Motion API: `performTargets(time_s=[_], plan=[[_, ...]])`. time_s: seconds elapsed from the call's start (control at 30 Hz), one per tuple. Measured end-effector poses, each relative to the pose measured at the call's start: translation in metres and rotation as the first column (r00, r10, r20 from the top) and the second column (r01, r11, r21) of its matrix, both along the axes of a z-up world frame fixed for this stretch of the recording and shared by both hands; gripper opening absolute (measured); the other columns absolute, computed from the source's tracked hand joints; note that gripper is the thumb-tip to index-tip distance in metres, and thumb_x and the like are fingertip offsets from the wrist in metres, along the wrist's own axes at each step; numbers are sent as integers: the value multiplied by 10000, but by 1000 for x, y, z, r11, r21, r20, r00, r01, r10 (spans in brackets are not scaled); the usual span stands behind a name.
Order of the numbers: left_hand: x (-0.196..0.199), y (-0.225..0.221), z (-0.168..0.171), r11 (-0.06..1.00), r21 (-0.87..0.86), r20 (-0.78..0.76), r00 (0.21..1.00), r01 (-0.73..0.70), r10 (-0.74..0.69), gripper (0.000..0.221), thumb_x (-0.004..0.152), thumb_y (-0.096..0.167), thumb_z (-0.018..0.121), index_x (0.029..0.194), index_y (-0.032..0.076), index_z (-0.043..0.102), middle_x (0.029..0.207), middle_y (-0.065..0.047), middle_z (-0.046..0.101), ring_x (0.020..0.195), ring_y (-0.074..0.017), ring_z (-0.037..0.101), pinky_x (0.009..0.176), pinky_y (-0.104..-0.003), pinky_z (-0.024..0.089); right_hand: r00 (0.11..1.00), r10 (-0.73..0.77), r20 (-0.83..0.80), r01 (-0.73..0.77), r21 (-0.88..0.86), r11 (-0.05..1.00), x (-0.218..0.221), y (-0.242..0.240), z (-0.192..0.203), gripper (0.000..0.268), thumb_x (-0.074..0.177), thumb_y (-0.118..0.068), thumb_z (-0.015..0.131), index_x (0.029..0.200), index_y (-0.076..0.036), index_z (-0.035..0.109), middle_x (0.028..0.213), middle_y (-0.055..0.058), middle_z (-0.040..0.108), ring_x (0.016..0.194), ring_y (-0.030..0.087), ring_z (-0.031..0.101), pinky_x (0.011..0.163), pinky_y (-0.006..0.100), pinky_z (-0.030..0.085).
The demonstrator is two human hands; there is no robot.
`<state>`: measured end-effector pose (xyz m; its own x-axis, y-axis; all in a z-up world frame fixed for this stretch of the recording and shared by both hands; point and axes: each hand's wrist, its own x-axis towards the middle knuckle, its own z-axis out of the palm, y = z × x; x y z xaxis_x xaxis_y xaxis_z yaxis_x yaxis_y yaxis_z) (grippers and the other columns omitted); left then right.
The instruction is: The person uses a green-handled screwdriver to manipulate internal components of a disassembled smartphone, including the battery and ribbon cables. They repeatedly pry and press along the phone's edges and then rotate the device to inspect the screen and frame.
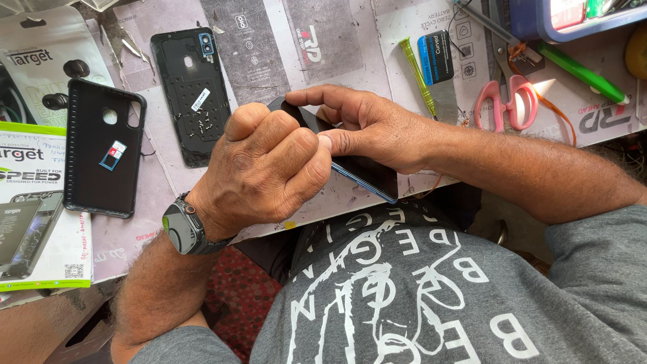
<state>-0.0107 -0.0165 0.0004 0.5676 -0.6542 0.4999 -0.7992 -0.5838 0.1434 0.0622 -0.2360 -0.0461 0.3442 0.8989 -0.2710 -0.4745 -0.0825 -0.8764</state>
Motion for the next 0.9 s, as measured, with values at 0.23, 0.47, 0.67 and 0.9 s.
performTargets(time_s=[0.23, 0.47, 0.67, 0.9], plan=[[0, 1, 0, 1000, 8, 9, 1000, 4, -4, 89, 1013, 77, 745, 1077, 66, 684, 879, 31, 509, 860, -157, 521, 870, -355, 376, 1000, 2, 20, -3, 8, 1000, 0, -1, -3, 770, 981, -358, 668, 1619, -91, 329, 1084, 33, 592, 1020, 80, 577, 905, 248, 540], [-1, 1, -2, 1000, 11, 17, 1000, 2, -2, 92, 1000, 62, 726, 1081, 64, 682, 876, 33, 502, 864, -155, 524, 874, -351, 377, 1000, 4, 18, -4, 1, 1000, 0, -1, -2, 768, 980, -353, 669, 1617, -93, 327, 1104, 44, 596, 1035, 83, 579, 923, 252, 542], [2, -1, 2, 1000, 23, 25, 1000, -9, 8, 87, 1007, 69, 728, 1081, 73, 682, 880, 38, 498, 860, -150, 520, 877, -346, 375, 1000, 1, 26, -1, 12, 1000, 1, -1, -3, 773, 978, -362, 661, 1610, -78, 320, 1157, 58, 614, 1089, 92, 601, 961, 269, 555], [12, 0, 20, 996, -64, 40, 997, -58, 61, 114, 907, 129, 748, 1000, 123, 682, 912, 43, 596, 842, -130, 564, 844, -343, 353, 999, 1, -38, 3, 87, 996, 5, -2, 1, 778, 1006, -385, 652, 1622, -55, 310, 1189, 102, 608, 1120, 151, 618, 988, 321, 556]])
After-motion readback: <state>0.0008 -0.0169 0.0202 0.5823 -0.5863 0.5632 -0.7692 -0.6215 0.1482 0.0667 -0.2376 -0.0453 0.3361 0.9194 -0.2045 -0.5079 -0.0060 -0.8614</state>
